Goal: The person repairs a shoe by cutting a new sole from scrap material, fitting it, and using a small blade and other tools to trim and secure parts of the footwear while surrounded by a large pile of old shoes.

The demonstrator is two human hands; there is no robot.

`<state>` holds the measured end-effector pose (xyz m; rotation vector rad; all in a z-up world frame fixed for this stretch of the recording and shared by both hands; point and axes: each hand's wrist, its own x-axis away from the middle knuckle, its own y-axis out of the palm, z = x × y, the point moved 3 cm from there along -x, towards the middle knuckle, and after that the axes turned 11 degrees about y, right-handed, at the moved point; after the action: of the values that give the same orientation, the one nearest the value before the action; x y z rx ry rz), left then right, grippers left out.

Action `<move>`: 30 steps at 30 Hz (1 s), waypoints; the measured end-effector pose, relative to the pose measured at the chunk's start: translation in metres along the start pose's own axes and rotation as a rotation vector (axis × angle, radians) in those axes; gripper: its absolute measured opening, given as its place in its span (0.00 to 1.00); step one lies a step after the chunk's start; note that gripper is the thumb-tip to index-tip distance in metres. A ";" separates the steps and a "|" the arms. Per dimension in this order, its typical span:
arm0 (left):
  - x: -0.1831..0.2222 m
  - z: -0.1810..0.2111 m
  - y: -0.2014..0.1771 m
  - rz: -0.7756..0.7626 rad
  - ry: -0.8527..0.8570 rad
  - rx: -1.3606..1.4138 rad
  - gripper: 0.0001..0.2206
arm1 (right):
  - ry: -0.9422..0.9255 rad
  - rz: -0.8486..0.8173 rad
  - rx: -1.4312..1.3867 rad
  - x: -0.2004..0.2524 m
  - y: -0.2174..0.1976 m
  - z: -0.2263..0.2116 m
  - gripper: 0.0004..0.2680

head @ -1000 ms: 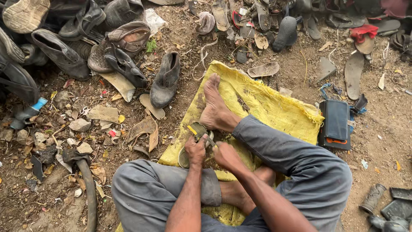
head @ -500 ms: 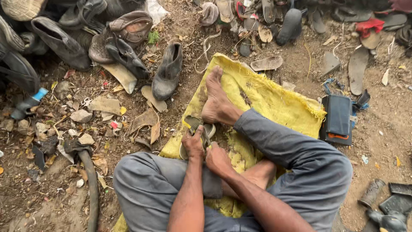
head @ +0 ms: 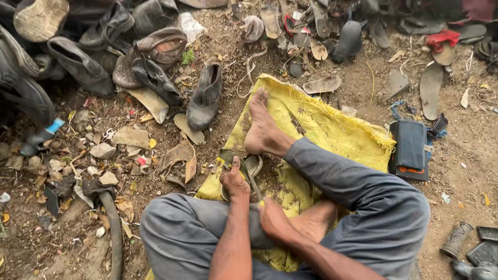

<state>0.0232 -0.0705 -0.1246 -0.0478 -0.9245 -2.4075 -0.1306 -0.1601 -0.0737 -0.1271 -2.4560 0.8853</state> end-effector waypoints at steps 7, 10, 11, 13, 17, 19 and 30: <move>0.009 0.026 0.063 0.114 -0.009 -0.411 0.21 | 0.199 0.019 -0.005 -0.051 -0.027 0.016 0.11; 0.012 0.069 0.077 -0.432 -0.108 -1.252 0.26 | 0.082 0.069 0.042 -0.060 -0.039 0.023 0.12; 0.018 0.091 0.083 -0.726 0.434 -1.304 0.28 | 0.059 0.078 -0.004 -0.061 -0.046 0.024 0.12; 0.034 0.107 0.077 -1.004 0.967 -1.305 0.33 | 0.050 0.060 -0.048 -0.048 -0.050 0.025 0.12; 0.010 0.081 0.072 -1.192 0.597 -1.524 0.16 | 0.068 0.019 -0.070 -0.048 -0.072 -0.003 0.12; 0.001 0.072 0.063 -1.184 0.389 -1.574 0.11 | 0.036 0.055 -0.047 -0.041 -0.081 -0.024 0.11; -0.015 0.041 0.019 -0.738 0.097 -0.937 0.09 | 0.204 -0.044 0.103 -0.058 -0.066 -0.064 0.13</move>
<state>0.0386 -0.0494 -0.0855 0.0771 0.3879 -3.2671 -0.0429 -0.1901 -0.0174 -0.1200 -2.2121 0.9299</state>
